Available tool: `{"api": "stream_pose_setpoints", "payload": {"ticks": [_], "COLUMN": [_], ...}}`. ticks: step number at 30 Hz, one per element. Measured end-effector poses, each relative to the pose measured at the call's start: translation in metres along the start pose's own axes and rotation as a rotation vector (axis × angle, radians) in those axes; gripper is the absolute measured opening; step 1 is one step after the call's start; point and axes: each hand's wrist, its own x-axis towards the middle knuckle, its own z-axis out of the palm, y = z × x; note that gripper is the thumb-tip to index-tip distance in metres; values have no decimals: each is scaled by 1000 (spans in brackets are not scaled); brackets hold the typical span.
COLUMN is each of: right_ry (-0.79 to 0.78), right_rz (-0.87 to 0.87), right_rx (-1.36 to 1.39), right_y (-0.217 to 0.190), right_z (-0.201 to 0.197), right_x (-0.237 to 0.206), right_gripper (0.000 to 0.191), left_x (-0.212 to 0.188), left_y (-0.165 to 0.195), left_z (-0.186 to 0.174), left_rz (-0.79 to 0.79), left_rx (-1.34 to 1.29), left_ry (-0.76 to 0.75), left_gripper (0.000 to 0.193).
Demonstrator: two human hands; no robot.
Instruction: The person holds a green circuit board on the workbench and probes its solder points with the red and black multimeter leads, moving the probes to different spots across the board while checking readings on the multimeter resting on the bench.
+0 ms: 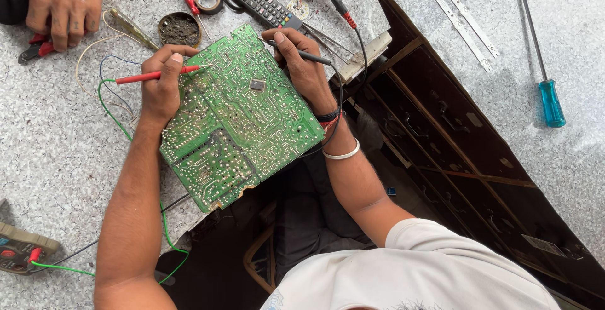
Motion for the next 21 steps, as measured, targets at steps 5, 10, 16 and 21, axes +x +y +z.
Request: {"api": "stream_pose_setpoints", "payload": {"ticks": [5, 10, 16, 21], "right_ry": [7, -1, 42, 39], "right_rz": [-1, -29, -25, -32], "right_rx": [-9, -25, -120, -127], "right_y": [2, 3, -3, -11], "right_z": [-1, -1, 0, 8], "right_x": [0, 1, 0, 3], "right_gripper": [40, 40, 36, 35], "left_x": [0, 1, 3, 8], "left_y": [-1, -2, -11, -20], "left_z": [1, 1, 1, -3], "left_rz": [-7, -6, 34, 73], "left_rx": [-12, -10, -8, 44], "left_ry": [-4, -3, 8, 34], "left_gripper": [40, 40, 39, 40]}}
